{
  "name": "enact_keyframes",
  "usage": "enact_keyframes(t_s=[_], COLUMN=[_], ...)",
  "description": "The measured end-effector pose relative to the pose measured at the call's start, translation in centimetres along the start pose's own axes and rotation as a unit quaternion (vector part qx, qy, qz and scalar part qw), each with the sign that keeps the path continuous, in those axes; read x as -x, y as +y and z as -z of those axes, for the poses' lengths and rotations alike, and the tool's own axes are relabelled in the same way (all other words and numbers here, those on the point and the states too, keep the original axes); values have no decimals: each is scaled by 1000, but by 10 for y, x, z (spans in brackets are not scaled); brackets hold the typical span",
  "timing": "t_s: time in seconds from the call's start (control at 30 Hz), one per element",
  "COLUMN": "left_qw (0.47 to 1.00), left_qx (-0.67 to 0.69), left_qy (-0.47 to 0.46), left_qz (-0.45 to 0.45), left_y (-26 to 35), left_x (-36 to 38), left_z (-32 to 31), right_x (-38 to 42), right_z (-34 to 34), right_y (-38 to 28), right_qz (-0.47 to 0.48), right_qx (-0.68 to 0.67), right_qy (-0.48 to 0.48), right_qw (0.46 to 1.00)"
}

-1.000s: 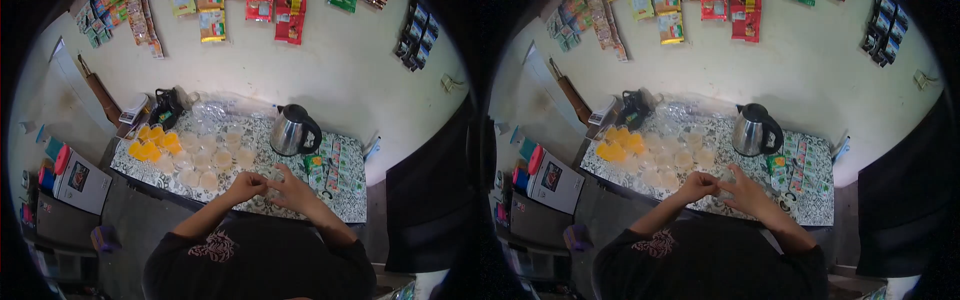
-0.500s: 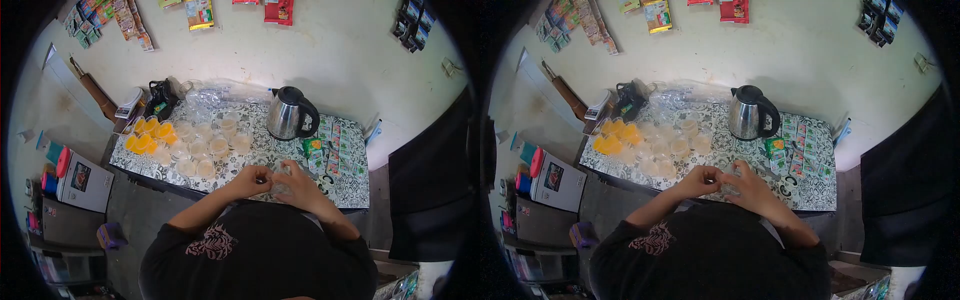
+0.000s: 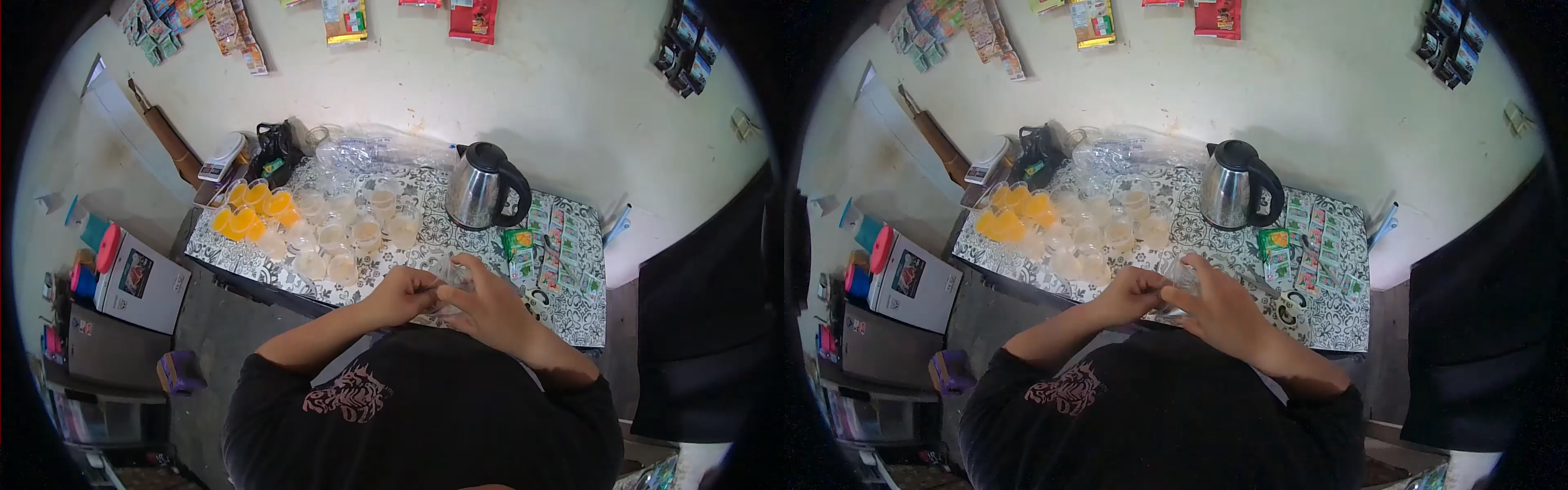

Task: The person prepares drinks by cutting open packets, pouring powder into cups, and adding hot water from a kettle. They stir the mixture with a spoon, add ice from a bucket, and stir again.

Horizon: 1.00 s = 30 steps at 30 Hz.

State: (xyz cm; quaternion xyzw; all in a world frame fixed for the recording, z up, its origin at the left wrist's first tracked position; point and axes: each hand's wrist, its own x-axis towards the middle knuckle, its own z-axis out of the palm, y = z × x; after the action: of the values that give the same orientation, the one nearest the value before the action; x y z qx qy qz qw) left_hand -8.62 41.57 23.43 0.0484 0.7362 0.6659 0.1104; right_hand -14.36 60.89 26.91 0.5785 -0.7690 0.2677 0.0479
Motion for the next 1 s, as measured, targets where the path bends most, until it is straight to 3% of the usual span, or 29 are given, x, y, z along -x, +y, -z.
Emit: enact_keyframes(t_s=[0.23, 0.43, 0.53, 0.63, 0.73, 0.83, 0.93, 1.0], left_qw=[999, 996, 969, 913, 878, 868, 883, 897], left_qx=[-27, -38, -1, -43, -17, 96, 201, 218], left_qy=[46, 63, 199, 367, 433, 457, 404, 371], left_qz=[-1, -49, -146, -172, -204, -170, -130, -97], left_y=[12, 8, -2, 18, 18, -5, -17, -35], left_x=[8, 11, 14, 36, 43, 36, 33, 32], left_z=[4, 20, 60, 108, 119, 114, 90, 80], right_x=[3, 7, 18, 29, 40, 22, -28, -67], right_z=[5, 1, 3, 1, -40, -79, -102, -111], right_y=[-4, -2, 20, 46, 95, 129, 141, 152], right_qz=[-48, -57, -155, -337, -372, -299, -192, -168], right_qx=[-47, 10, -28, -159, -276, -103, -106, -31], right_qy=[-21, 11, -42, 46, 115, 85, 210, 246], right_qw=[998, 998, 987, 927, 879, 945, 953, 954])
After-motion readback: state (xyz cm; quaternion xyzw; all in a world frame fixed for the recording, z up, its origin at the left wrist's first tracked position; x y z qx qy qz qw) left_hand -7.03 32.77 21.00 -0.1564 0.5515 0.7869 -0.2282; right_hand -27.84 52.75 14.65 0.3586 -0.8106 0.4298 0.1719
